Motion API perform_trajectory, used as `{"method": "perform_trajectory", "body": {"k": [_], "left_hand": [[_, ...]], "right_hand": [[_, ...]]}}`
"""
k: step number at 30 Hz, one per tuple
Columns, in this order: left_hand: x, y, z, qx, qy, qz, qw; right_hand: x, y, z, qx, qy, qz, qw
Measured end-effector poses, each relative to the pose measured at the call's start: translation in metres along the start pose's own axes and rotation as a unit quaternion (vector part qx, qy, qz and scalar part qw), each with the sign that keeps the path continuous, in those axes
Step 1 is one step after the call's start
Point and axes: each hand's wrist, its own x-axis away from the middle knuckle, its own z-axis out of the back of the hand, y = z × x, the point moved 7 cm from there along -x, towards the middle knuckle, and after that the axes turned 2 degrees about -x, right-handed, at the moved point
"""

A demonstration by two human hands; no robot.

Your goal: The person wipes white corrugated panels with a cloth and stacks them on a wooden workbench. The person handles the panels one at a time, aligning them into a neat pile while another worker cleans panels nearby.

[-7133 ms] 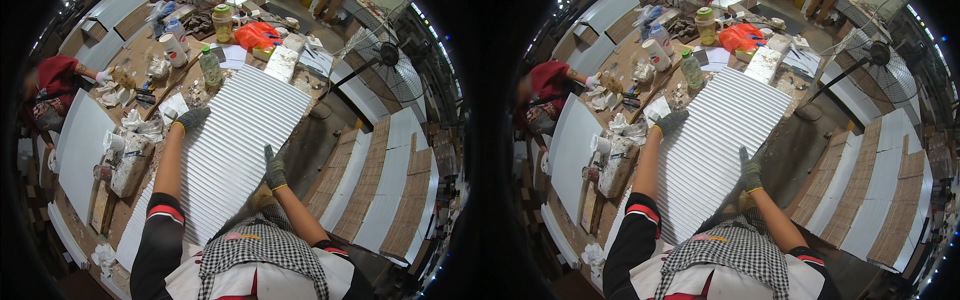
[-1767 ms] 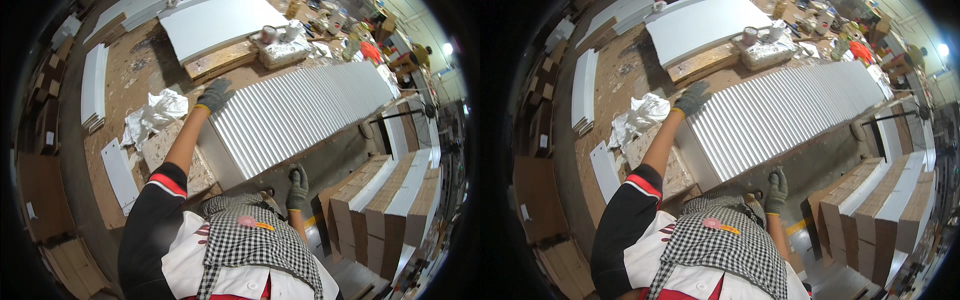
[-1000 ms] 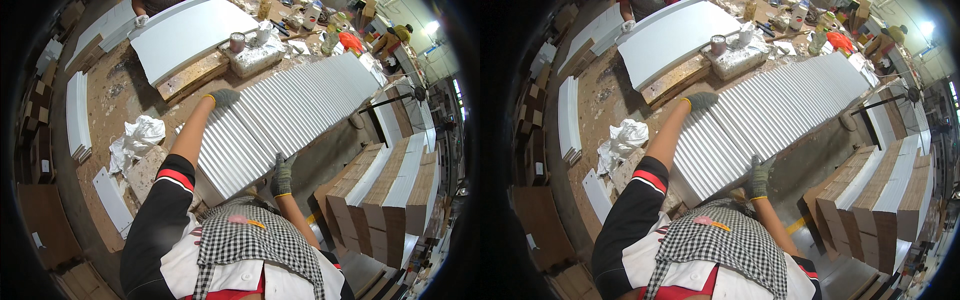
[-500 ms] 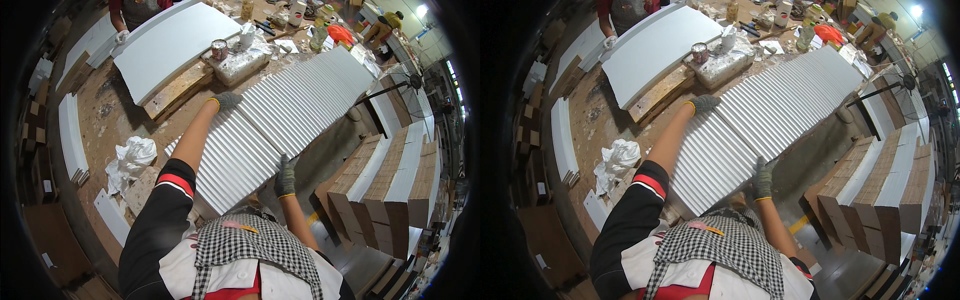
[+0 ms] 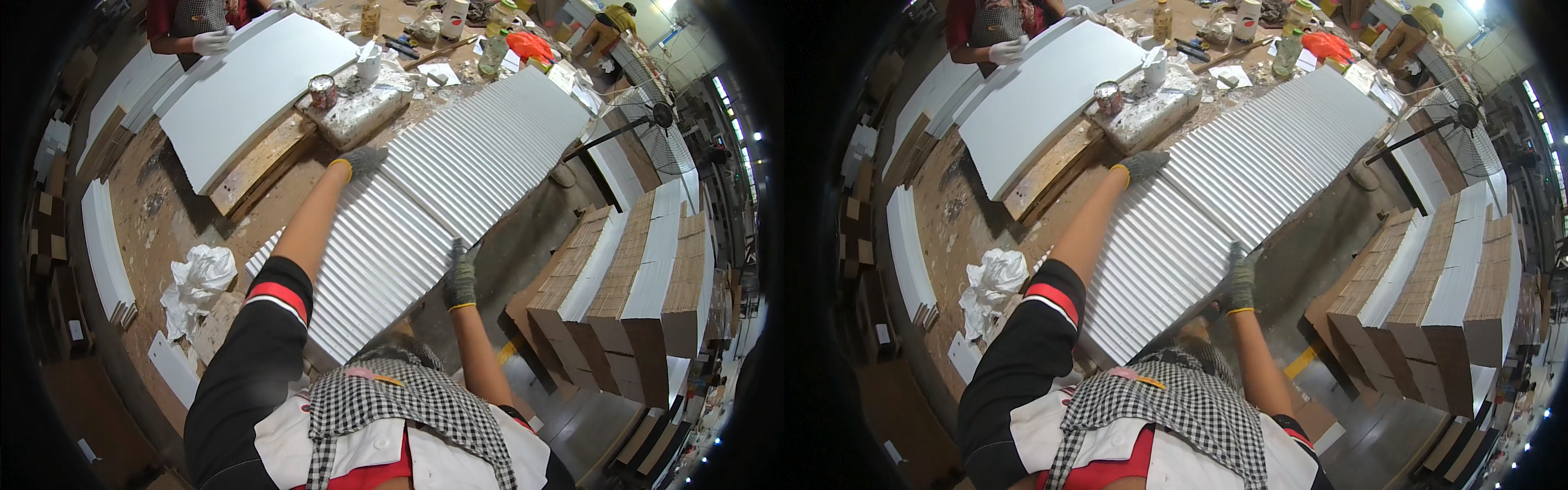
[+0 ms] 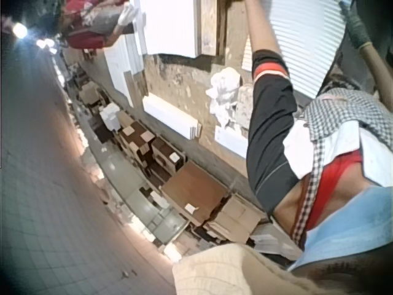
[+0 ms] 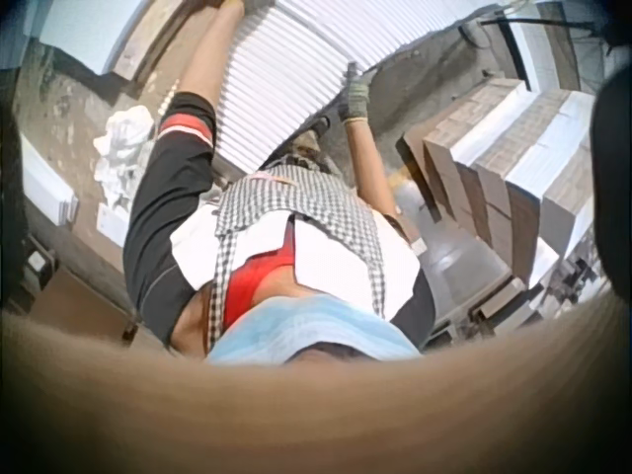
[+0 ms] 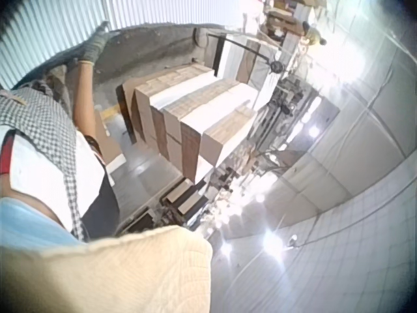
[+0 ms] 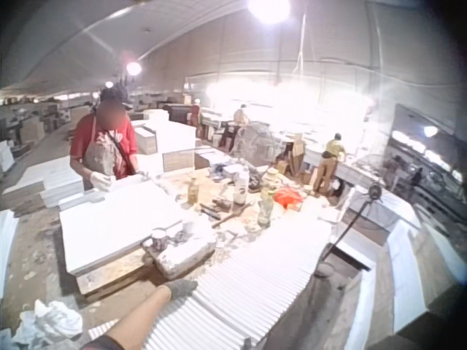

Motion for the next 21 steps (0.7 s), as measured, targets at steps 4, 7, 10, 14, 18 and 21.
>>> {"method": "perform_trajectory", "body": {"k": [4, 7, 10, 14, 18, 21], "left_hand": [[0.003, -0.024, -0.007, 0.100, -0.083, 0.037, 0.991], [0.005, -0.034, 0.011, 0.082, -0.134, 0.140, 0.978], [-0.010, -0.004, 0.035, 0.108, -0.073, 0.094, 0.987], [-0.040, 0.037, 0.039, 0.121, 0.078, -0.031, 0.989], [-0.061, 0.028, 0.022, -0.028, 0.065, -0.057, 0.996], [-0.063, 0.024, 0.019, -0.089, -0.026, -0.114, 0.989]], "right_hand": [[0.004, 0.028, -0.009, -0.005, -0.063, -0.076, 0.995], [-0.010, 0.020, 0.004, 0.031, -0.038, 0.060, 0.997], [-0.047, 0.011, 0.029, 0.025, 0.053, 0.098, 0.993], [-0.091, -0.012, 0.032, 0.066, 0.070, 0.128, 0.987], [-0.099, -0.007, 0.022, 0.046, 0.052, 0.082, 0.994], [-0.092, 0.013, 0.022, -0.044, 0.017, 0.009, 0.999]]}}
